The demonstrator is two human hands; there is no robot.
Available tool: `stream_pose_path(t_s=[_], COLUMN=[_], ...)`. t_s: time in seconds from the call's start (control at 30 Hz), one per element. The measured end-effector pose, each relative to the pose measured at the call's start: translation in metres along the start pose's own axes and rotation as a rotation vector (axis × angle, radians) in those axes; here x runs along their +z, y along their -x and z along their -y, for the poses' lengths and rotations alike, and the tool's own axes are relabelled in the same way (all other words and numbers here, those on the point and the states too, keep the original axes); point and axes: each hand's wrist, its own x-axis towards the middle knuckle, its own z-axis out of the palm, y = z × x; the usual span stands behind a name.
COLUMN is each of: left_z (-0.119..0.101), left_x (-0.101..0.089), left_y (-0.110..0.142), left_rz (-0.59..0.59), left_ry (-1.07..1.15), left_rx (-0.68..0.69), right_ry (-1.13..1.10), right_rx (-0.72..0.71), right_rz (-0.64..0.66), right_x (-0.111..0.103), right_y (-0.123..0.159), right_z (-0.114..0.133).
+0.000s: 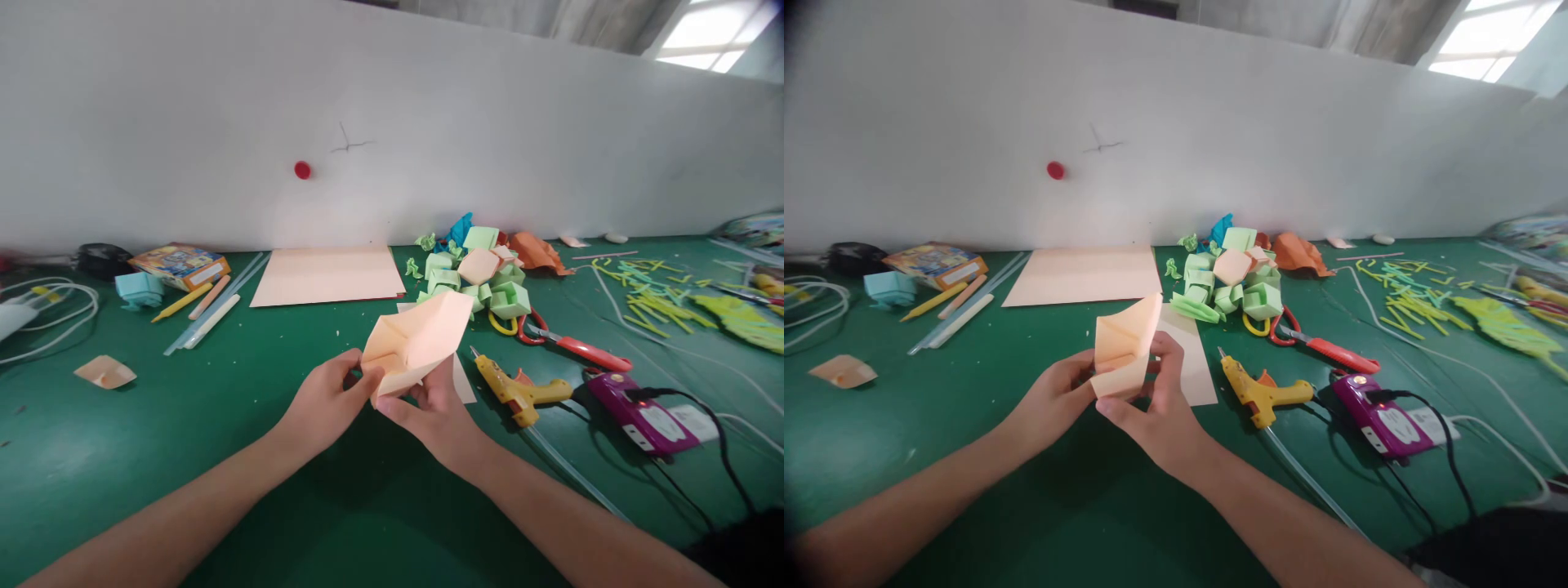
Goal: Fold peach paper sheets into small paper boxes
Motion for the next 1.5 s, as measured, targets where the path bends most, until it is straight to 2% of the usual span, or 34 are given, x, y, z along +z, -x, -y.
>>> stream_pose_path(t_s=[0.1, 0.17, 0.27, 0.4, 0.6, 0.8, 0.93, 1.07, 1.13, 1.27, 1.5], left_z=[0.002, 0.006, 0.012, 0.014, 0.008, 0.005, 0.007, 0.01, 0.011, 0.018, 0.027], left_x=[-0.008, -0.013, -0.017, -0.018, -0.019, -0.017, -0.014, -0.013, -0.014, -0.017, -0.016], left_y=[0.001, 0.0, -0.004, -0.006, -0.004, -0.001, 0.002, 0.005, 0.005, 0.0, -0.014], left_rz=[-0.03, -0.067, -0.098, -0.109, -0.176, -0.249, -0.209, -0.088, -0.057, -0.121, -0.138], left_ry=[-0.388, -0.468, -0.397, -0.264, -0.27, -0.312, -0.343, -0.339, -0.234, 0.043, 0.268], left_rx=[0.211, 0.264, 0.3, 0.32, 0.323, 0.372, 0.445, 0.537, 0.5, 0.305, 0.145], right_ry=[-0.001, 0.014, 0.03, -0.014, 0.012, 0.043, 0.061, 0.168, 0.267, 0.488, 0.75], right_rx=[-0.133, -0.187, -0.187, -0.108, -0.059, -0.073, -0.096, -0.111, -0.123, -0.129, -0.115], right_rz=[-0.034, -0.058, -0.061, -0.036, -0.019, -0.04, -0.104, -0.189, -0.229, -0.252, -0.23], right_x=[-0.004, -0.008, -0.014, -0.014, -0.014, -0.017, -0.017, -0.021, -0.024, -0.029, -0.03], right_y=[-0.002, -0.003, -0.005, -0.007, -0.006, -0.006, -0.008, -0.012, -0.013, -0.011, -0.01], right_z=[0.001, 0.003, 0.006, 0.009, 0.009, 0.005, 0.004, 0.006, 0.008, 0.011, 0.012])
